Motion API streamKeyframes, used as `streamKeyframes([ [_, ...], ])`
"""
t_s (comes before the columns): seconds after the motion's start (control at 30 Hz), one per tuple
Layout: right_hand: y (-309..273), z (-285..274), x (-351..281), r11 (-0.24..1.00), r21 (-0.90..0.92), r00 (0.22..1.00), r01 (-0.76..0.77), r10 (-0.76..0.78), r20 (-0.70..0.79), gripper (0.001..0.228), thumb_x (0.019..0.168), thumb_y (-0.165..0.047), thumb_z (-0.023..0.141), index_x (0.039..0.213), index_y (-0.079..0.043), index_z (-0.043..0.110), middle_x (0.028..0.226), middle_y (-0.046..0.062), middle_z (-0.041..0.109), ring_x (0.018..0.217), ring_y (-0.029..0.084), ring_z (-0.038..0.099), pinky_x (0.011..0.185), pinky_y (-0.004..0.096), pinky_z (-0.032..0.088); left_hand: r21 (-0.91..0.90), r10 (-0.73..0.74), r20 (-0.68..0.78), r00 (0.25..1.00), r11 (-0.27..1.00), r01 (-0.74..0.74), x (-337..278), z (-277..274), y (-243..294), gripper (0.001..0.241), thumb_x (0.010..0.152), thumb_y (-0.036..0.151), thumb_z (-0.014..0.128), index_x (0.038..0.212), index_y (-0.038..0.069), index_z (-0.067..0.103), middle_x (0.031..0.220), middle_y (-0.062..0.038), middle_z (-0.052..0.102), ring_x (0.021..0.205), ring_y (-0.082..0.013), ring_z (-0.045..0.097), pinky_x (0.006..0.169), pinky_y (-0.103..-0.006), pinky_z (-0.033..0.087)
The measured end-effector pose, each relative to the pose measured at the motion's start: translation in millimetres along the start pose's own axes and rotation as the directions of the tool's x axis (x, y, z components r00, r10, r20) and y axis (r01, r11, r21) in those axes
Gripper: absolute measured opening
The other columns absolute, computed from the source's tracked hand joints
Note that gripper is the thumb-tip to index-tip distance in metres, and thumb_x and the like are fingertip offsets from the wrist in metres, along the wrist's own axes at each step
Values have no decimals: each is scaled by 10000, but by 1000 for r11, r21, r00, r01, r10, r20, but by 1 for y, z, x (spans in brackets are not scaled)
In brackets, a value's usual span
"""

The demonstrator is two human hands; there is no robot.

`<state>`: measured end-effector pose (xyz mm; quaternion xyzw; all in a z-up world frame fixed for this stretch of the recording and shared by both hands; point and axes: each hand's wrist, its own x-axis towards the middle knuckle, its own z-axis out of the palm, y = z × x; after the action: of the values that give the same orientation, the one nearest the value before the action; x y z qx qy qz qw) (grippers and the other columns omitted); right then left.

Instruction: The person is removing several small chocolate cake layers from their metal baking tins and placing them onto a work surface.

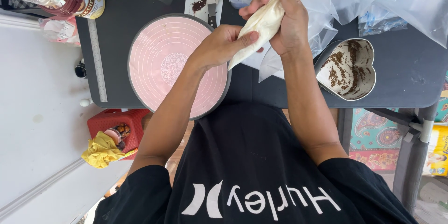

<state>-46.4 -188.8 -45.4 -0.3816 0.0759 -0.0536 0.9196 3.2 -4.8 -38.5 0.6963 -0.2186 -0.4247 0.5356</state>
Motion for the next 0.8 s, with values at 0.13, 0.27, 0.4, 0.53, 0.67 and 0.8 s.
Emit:
streamKeyframes([
  [0.13,3,2,0,999,-16,999,28,-27,42,379,1089,-386,534,983,-33,623,977,221,721,1013,368,759,1004,480,621,-21,21,-31,999,1000,-22,-4,2,11,566,920,597,645,998,61,810,818,7,786,707,-51,677,646,-219,525],
  [0.27,3,3,-2,996,-64,996,59,-55,71,409,1102,-388,528,1047,-5,662,1130,255,724,1136,338,719,1085,456,579,31,18,-3,1000,999,-17,4,-1,4,570,902,587,676,1055,49,785,814,-9,736,721,-90,668,649,-247,519],
  [0.4,-2,20,-7,986,-158,990,51,-29,139,463,1081,-409,488,1162,1,689,1348,251,648,1315,273,619,1160,388,513,155,260,-90,961,957,-245,7,6,14,621,923,599,703,1150,22,674,920,-51,735,852,-144,713,736,-280,553],
  [0.53,9,7,-9,989,-133,988,65,-45,150,453,1097,-402,456,1143,-10,678,1366,225,647,1265,232,635,1132,345,528,445,3,-53,999,895,21,-1,-1,32,670,906,689,518,1149,89,690,793,-56,714,733,-162,690,654,-304,492],
  [0.67,18,-28,-9,983,-135,986,122,-104,134,442,1188,-360,457,1042,5,659,1157,164,690,1041,200,680,969,332,574,506,104,-130,986,862,-25,-1,-15,42,783,920,781,449,1196,76,651,808,-14,715,749,-123,719,653,-284,532],
  [0.8,3,-25,-10,805,-557,971,204,-96,217,392,1199,-255,463,1061,39,683,930,92,709,850,160,666,785,288,537,494,227,-223,948,865,-91,1,3,45,813,959,790,391,897,52,725,752,-35,675,693,-153,660,632,-339,491],
])
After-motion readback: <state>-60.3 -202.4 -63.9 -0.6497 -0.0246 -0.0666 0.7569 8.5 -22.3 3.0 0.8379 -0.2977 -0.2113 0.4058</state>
